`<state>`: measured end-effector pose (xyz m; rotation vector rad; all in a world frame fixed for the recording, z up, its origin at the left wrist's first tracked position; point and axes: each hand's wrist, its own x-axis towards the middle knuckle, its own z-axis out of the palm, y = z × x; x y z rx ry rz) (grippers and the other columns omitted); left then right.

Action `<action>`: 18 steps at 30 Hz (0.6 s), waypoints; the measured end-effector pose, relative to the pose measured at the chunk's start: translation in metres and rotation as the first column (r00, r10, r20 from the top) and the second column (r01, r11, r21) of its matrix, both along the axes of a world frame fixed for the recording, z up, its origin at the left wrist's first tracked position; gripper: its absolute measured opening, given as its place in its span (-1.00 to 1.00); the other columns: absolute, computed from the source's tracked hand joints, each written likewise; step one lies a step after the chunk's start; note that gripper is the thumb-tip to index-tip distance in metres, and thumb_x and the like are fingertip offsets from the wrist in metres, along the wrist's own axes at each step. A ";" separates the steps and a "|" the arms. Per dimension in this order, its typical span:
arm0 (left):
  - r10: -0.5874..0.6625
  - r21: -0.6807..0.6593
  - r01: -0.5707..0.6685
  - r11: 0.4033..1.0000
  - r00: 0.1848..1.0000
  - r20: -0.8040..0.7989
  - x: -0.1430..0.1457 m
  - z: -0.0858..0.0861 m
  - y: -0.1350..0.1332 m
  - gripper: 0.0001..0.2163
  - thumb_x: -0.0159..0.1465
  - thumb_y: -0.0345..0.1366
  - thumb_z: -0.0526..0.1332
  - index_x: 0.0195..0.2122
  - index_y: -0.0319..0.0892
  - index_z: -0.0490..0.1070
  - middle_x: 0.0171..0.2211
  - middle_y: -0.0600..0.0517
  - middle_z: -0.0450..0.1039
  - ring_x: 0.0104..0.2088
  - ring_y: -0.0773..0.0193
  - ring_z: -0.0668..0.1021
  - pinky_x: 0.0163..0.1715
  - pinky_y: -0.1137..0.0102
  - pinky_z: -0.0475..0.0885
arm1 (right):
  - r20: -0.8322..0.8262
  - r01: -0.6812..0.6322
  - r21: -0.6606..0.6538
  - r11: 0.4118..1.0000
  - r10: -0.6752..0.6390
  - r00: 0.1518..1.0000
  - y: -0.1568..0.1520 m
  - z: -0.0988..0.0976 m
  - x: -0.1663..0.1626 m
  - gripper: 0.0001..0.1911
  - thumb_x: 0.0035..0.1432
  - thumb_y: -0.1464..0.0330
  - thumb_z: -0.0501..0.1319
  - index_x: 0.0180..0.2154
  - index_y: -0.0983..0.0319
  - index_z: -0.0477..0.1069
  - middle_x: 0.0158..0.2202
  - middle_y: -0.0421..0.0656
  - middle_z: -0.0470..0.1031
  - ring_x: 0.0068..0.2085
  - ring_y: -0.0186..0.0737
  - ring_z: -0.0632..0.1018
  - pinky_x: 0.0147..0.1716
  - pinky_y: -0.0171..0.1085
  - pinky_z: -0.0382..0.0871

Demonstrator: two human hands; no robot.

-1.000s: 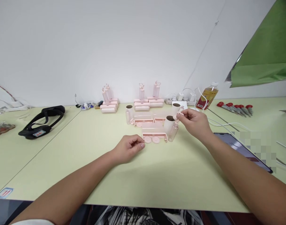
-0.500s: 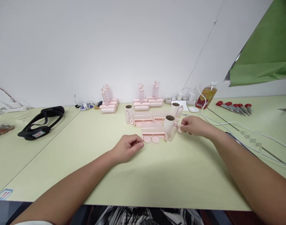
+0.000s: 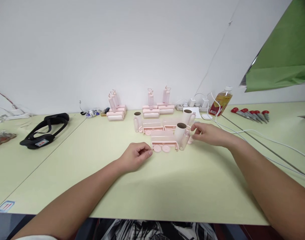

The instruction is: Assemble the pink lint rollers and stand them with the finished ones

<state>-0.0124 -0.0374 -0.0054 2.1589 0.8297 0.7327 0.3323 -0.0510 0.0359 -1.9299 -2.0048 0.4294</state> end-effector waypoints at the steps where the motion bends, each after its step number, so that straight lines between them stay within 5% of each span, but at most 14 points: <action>1: 0.002 0.000 -0.002 1.000 1.000 -0.002 0.000 0.000 0.000 -0.78 0.28 -0.18 0.12 -0.35 -0.22 0.44 -0.51 0.08 0.39 -0.50 0.38 0.33 -0.50 0.49 0.26 | 0.001 -0.005 0.091 0.996 0.005 1.000 -0.001 0.002 -0.002 -0.77 0.06 0.22 0.17 -0.23 0.16 0.40 -0.33 -0.17 0.51 -0.44 -0.22 0.48 -0.51 -0.29 0.27; 5: 0.005 -0.003 -0.005 1.000 1.000 -0.017 0.000 -0.001 0.001 -0.77 0.28 -0.17 0.12 -0.35 -0.22 0.44 -0.52 0.08 0.37 -0.51 0.39 0.31 -0.51 0.49 0.24 | 0.003 -0.131 0.378 0.917 0.140 0.990 -0.003 0.005 -0.015 -0.77 0.17 0.30 0.09 -0.14 0.17 0.41 -0.10 -0.07 0.47 -0.23 -0.15 0.50 -0.35 -0.22 0.37; 9: 0.005 -0.006 -0.005 1.000 1.000 -0.015 -0.001 0.000 0.001 -0.78 0.28 -0.17 0.12 -0.35 -0.21 0.43 -0.52 0.09 0.36 -0.51 0.40 0.31 -0.51 0.50 0.23 | 0.023 -0.229 0.421 0.877 0.242 0.970 -0.002 -0.003 -0.021 -0.74 0.22 0.30 0.07 -0.11 0.16 0.44 0.05 -0.02 0.40 -0.08 -0.08 0.48 -0.27 -0.16 0.41; 18: 0.001 -0.018 -0.001 1.000 1.000 -0.018 -0.001 -0.002 0.002 -0.74 0.28 -0.14 0.11 -0.35 -0.22 0.44 -0.52 0.07 0.36 -0.51 0.38 0.30 -0.51 0.48 0.23 | 0.056 -0.207 0.509 0.835 0.207 0.977 0.000 0.000 -0.014 -0.81 0.25 0.26 0.08 -0.26 0.16 0.44 -0.14 -0.07 0.52 -0.12 -0.04 0.51 -0.14 -0.07 0.37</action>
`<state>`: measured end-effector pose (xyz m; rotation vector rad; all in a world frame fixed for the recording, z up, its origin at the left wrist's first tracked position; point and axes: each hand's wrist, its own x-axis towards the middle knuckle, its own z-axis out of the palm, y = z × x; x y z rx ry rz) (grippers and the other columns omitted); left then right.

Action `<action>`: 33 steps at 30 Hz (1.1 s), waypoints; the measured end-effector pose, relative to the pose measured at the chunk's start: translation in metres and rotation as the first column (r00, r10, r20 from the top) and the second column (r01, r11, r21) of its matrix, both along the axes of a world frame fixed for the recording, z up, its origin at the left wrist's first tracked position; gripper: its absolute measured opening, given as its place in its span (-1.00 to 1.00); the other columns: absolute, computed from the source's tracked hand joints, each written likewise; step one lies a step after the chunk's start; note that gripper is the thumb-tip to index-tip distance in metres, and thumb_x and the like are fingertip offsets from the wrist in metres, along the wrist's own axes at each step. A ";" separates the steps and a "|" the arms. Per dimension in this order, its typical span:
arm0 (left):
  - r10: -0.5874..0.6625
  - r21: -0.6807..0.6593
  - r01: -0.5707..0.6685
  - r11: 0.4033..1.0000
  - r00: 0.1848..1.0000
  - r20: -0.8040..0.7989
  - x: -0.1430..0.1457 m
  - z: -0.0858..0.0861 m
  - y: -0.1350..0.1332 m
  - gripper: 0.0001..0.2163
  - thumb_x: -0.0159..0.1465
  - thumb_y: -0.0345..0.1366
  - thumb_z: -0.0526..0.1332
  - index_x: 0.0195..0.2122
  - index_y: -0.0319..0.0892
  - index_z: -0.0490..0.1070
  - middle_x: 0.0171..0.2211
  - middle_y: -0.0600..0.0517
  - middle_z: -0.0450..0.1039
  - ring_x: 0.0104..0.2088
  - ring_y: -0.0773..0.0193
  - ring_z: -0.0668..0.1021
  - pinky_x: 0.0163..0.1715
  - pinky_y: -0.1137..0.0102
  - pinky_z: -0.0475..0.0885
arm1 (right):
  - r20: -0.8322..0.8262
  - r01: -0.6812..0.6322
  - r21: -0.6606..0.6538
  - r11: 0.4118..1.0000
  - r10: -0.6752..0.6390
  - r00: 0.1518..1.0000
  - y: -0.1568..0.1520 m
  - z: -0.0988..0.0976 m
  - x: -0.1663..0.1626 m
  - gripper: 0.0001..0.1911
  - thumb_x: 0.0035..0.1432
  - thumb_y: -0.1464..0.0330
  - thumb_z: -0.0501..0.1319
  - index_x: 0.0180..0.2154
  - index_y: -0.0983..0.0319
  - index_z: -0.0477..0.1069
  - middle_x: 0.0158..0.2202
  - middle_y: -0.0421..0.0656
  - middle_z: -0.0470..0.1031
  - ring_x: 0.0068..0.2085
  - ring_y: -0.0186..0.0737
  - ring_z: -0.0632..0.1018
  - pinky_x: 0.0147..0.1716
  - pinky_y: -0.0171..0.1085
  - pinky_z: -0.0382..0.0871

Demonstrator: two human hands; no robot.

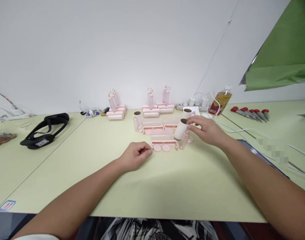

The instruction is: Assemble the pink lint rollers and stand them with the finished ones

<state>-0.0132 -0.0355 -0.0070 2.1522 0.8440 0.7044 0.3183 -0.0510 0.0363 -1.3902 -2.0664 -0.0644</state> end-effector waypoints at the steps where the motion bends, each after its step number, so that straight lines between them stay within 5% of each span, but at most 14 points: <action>1: 0.001 -0.001 -0.001 1.000 1.000 0.001 0.000 0.000 0.000 -0.74 0.28 -0.13 0.11 -0.35 -0.22 0.43 -0.52 0.08 0.35 -0.51 0.39 0.29 -0.51 0.48 0.22 | -0.022 0.025 0.051 0.998 -0.024 0.999 -0.002 0.004 0.001 -0.82 0.25 0.26 0.10 -0.26 0.16 0.44 -0.13 -0.06 0.52 -0.10 -0.03 0.51 -0.13 -0.07 0.37; 4: 0.009 0.004 -0.010 1.000 1.000 0.017 0.000 0.000 -0.001 -0.74 0.28 -0.13 0.12 -0.37 -0.22 0.42 -0.53 0.09 0.33 -0.52 0.40 0.28 -0.52 0.49 0.21 | -0.207 0.112 0.287 0.951 -0.052 0.977 -0.010 0.016 0.000 -0.88 0.21 0.28 0.17 -0.28 0.16 0.44 -0.10 -0.04 0.51 -0.08 -0.01 0.51 -0.12 -0.06 0.37; 8: 0.028 0.012 -0.028 1.000 0.999 0.040 0.002 -0.002 0.000 -0.74 0.28 -0.12 0.13 -0.37 -0.21 0.42 -0.53 0.10 0.33 -0.52 0.40 0.29 -0.50 0.49 0.21 | -0.526 0.116 0.470 0.875 0.172 0.833 -0.028 0.029 -0.017 -0.94 0.19 0.32 0.22 -0.27 0.14 0.43 -0.07 -0.01 0.48 -0.22 -0.08 0.53 -0.27 -0.10 0.42; 10: 0.037 0.002 -0.037 0.999 0.997 0.063 0.002 -0.004 0.002 -0.73 0.28 -0.10 0.13 -0.36 -0.21 0.42 -0.52 0.10 0.34 -0.51 0.39 0.32 -0.49 0.48 0.23 | -0.576 0.051 0.430 0.901 0.230 0.784 -0.039 0.030 -0.034 -0.93 0.20 0.33 0.22 -0.24 0.12 0.43 -0.06 -0.04 0.48 -0.32 -0.13 0.54 -0.35 -0.12 0.43; 13: 0.011 -0.099 0.005 0.995 0.986 0.167 0.002 -0.001 0.003 -0.65 0.31 -0.02 0.07 -0.32 -0.22 0.40 -0.44 0.04 0.40 -0.46 0.36 0.40 -0.43 0.46 0.30 | -0.383 -0.192 0.322 0.927 0.313 0.869 -0.054 0.025 -0.065 -0.94 0.20 0.38 0.21 -0.26 0.12 0.44 -0.07 -0.08 0.51 -0.17 -0.07 0.57 -0.24 -0.13 0.46; 17: -0.228 -0.189 0.296 0.936 0.921 0.315 0.002 0.012 -0.007 -0.45 0.23 0.18 0.06 -0.06 -0.23 0.35 -0.17 -0.11 0.43 -0.21 0.20 0.47 -0.26 0.37 0.37 | -0.075 -0.456 0.187 0.870 0.475 0.877 -0.063 0.007 -0.101 -0.84 0.24 0.44 0.13 -0.17 0.16 0.44 -0.08 -0.04 0.52 -0.10 -0.16 0.55 -0.18 -0.24 0.45; 21: -0.272 -0.134 0.304 0.943 0.938 0.215 0.004 0.019 -0.019 -0.50 0.15 0.02 0.27 0.00 -0.19 0.32 -0.16 -0.05 0.39 -0.22 0.20 0.42 -0.23 0.37 0.35 | -0.116 -0.371 0.141 0.918 0.388 0.915 -0.061 -0.007 -0.114 -0.84 0.27 0.39 0.10 -0.13 0.19 0.39 -0.11 -0.04 0.52 -0.21 -0.23 0.56 -0.28 -0.30 0.42; 25: -0.178 -0.135 0.203 0.970 0.968 0.177 0.002 0.016 -0.014 -0.58 0.15 -0.07 0.28 -0.05 -0.19 0.34 -0.24 0.01 0.38 -0.29 0.25 0.41 -0.30 0.40 0.33 | -0.013 -0.082 -0.097 0.992 0.081 0.997 -0.058 -0.006 -0.105 -0.87 0.24 0.31 0.13 -0.17 0.20 0.35 -0.41 -0.18 0.52 -0.49 -0.28 0.47 -0.48 -0.33 0.26; 29: -0.089 -0.111 0.116 0.987 0.971 0.223 -0.001 0.013 -0.005 -0.60 0.16 -0.06 0.27 -0.09 -0.20 0.34 -0.31 0.04 0.37 -0.35 0.28 0.40 -0.36 0.43 0.31 | 0.235 0.028 -0.328 0.944 0.052 0.970 -0.052 -0.008 -0.098 -0.87 0.22 0.39 0.07 -0.21 0.19 0.36 -0.33 -0.14 0.54 -0.37 -0.18 0.50 -0.46 -0.32 0.16; 33: -0.080 -0.077 0.100 0.992 0.971 0.227 -0.002 0.014 -0.004 -0.62 0.16 -0.07 0.27 -0.09 -0.19 0.33 -0.32 0.05 0.36 -0.37 0.30 0.39 -0.37 0.44 0.30 | 0.315 0.051 -0.427 0.903 0.096 0.944 -0.049 -0.013 -0.102 -0.91 0.19 0.38 0.07 -0.28 0.21 0.33 -0.28 -0.09 0.53 -0.33 -0.14 0.50 -0.47 -0.32 0.09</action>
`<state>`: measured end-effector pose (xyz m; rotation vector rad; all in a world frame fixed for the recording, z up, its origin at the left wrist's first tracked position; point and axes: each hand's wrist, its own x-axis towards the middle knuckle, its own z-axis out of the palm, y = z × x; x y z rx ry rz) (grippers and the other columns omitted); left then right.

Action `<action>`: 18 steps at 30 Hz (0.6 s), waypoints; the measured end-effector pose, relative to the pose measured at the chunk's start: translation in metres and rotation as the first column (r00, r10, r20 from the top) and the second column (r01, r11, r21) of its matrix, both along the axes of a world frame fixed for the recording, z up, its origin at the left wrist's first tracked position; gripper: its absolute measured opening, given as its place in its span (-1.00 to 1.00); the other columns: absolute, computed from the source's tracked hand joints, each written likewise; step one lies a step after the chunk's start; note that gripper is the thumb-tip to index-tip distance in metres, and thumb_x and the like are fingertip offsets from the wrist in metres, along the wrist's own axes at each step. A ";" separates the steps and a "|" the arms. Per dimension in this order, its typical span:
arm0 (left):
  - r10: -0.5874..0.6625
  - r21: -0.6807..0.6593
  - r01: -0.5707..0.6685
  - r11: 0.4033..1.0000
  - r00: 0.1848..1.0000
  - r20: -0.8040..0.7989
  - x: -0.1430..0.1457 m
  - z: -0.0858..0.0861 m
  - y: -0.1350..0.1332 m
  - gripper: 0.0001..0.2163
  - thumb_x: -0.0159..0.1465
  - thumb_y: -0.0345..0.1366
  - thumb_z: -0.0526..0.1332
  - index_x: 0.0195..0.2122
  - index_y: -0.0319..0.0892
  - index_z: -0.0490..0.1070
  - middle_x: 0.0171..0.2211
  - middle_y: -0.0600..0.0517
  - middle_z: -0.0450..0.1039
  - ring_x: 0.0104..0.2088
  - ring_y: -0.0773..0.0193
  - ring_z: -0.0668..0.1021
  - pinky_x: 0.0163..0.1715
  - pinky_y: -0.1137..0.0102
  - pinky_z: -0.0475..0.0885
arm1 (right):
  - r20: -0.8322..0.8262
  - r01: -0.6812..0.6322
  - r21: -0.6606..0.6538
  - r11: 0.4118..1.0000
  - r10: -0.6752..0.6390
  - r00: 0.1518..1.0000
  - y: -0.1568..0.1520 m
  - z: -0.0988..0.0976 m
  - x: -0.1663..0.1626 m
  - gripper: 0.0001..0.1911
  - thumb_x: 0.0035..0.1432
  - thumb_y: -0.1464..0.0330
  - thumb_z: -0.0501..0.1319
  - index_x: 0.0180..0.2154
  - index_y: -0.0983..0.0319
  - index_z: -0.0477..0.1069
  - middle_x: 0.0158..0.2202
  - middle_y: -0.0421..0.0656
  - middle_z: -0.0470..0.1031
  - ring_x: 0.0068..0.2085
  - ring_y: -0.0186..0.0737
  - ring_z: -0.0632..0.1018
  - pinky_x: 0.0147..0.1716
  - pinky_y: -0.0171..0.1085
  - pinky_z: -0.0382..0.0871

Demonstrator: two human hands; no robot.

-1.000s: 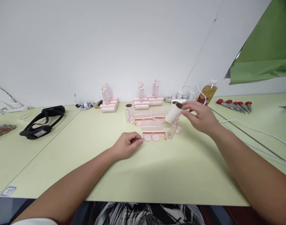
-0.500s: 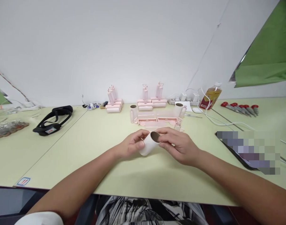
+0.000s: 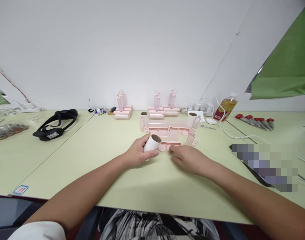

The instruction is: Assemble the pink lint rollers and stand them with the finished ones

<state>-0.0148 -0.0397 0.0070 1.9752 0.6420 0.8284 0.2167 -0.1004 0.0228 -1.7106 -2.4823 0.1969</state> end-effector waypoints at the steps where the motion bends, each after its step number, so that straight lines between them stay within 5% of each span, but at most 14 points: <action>1: 0.004 0.007 -0.003 1.000 1.000 -0.010 0.000 0.000 0.000 -0.62 0.16 -0.07 0.27 -0.09 -0.19 0.33 -0.32 0.05 0.36 -0.36 0.30 0.39 -0.37 0.44 0.30 | 0.009 -0.002 -0.015 1.000 0.003 1.000 0.000 0.000 -0.001 -0.91 0.19 0.37 0.07 -0.31 0.21 0.33 -0.31 -0.09 0.52 -0.35 -0.15 0.49 -0.47 -0.32 0.08; 10: -0.035 0.050 0.038 0.998 0.998 -0.049 -0.002 -0.002 0.000 -0.62 0.18 -0.06 0.26 -0.10 -0.21 0.34 -0.33 0.05 0.37 -0.35 0.30 0.39 -0.35 0.43 0.31 | 0.029 0.061 -0.031 0.998 -0.060 0.998 -0.003 0.002 -0.009 -0.86 0.13 0.30 0.17 -0.29 0.23 0.29 -0.22 -0.05 0.44 -0.33 -0.15 0.48 -0.48 -0.30 0.05; 18: -0.053 0.055 0.060 0.997 0.992 -0.119 0.000 -0.004 -0.001 -0.59 0.16 -0.08 0.27 -0.02 -0.15 0.37 -0.14 -0.01 0.45 -0.21 0.19 0.48 -0.23 0.36 0.39 | -0.003 0.080 -0.109 0.991 -0.081 0.997 -0.005 -0.009 -0.018 -0.89 0.21 0.40 0.04 -0.33 0.24 0.30 -0.30 -0.08 0.34 -0.38 -0.21 0.42 -0.45 -0.30 0.10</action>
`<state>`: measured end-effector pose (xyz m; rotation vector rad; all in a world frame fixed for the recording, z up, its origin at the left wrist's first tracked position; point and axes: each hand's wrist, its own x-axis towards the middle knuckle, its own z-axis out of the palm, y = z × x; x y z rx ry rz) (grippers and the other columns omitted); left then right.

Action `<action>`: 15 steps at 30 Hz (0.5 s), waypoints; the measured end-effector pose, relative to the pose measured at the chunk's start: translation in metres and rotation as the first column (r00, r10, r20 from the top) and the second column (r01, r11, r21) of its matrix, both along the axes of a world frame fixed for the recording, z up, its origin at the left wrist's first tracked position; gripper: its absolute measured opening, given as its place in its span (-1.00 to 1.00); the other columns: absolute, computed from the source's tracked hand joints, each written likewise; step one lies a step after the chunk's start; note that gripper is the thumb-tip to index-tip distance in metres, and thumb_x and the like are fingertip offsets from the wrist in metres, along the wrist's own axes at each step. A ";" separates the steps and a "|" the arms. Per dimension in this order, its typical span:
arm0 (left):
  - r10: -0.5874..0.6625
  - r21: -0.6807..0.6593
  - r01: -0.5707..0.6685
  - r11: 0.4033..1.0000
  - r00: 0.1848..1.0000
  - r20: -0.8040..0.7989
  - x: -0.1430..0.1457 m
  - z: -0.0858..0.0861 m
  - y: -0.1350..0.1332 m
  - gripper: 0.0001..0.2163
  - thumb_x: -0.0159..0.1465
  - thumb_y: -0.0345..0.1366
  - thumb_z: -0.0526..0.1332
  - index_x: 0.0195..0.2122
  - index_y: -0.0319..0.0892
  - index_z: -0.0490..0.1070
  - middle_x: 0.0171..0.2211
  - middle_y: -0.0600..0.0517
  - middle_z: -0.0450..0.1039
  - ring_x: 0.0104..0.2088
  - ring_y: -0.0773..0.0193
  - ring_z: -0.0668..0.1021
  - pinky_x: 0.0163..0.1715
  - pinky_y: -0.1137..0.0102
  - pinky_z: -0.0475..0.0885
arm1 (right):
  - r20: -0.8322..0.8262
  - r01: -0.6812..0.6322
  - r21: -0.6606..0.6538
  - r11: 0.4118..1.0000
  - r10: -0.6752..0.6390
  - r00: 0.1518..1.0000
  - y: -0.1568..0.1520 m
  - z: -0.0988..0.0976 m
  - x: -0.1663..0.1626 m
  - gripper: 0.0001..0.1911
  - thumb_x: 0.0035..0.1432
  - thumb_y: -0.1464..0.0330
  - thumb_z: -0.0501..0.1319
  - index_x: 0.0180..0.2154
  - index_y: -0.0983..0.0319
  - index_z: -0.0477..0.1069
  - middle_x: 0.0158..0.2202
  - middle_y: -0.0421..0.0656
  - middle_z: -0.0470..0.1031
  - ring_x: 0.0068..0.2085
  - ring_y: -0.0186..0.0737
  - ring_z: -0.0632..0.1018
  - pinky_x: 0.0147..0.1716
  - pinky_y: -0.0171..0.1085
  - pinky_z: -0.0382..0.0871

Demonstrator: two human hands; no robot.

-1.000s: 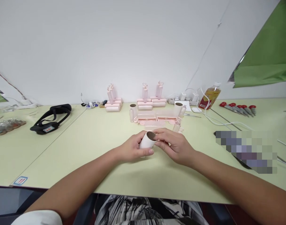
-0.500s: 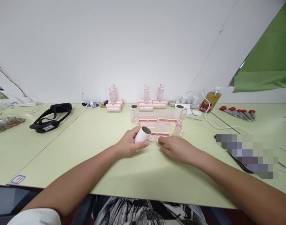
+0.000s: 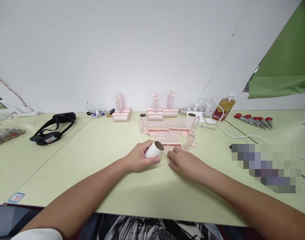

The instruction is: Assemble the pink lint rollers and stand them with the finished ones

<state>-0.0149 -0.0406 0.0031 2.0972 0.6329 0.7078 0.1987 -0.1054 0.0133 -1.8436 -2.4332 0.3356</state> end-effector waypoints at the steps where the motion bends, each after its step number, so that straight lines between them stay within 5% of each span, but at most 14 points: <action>1: -0.004 0.003 0.004 1.000 1.000 -0.006 0.000 0.000 0.000 -0.59 0.16 -0.08 0.27 -0.01 -0.14 0.37 -0.13 -0.01 0.45 -0.20 0.18 0.49 -0.21 0.36 0.39 | -0.024 -0.015 0.002 1.000 0.015 1.000 -0.001 -0.001 0.002 -0.90 0.20 0.40 0.05 -0.34 0.24 0.31 -0.31 -0.08 0.33 -0.38 -0.21 0.42 -0.43 -0.30 0.11; 9: -0.015 0.063 0.022 0.998 0.995 -0.102 0.000 -0.002 0.001 -0.56 0.16 -0.05 0.28 0.02 -0.13 0.36 -0.12 -0.01 0.45 -0.17 0.18 0.49 -0.20 0.36 0.39 | -0.122 -0.172 -0.013 0.985 0.170 0.978 -0.011 -0.002 0.011 -0.91 0.01 0.50 0.09 -0.38 0.23 0.27 -0.31 -0.13 0.31 -0.38 -0.25 0.37 -0.44 -0.31 0.11; 15: -0.030 0.096 0.043 0.994 0.990 -0.137 -0.001 -0.001 0.002 -0.57 0.16 -0.05 0.27 0.00 -0.13 0.36 -0.15 0.01 0.45 -0.21 0.21 0.50 -0.23 0.38 0.39 | -0.212 -0.151 0.075 0.986 0.164 0.963 -0.008 -0.004 0.010 -0.90 0.02 0.50 0.10 -0.36 0.22 0.25 -0.37 -0.16 0.33 -0.38 -0.25 0.36 -0.42 -0.32 0.14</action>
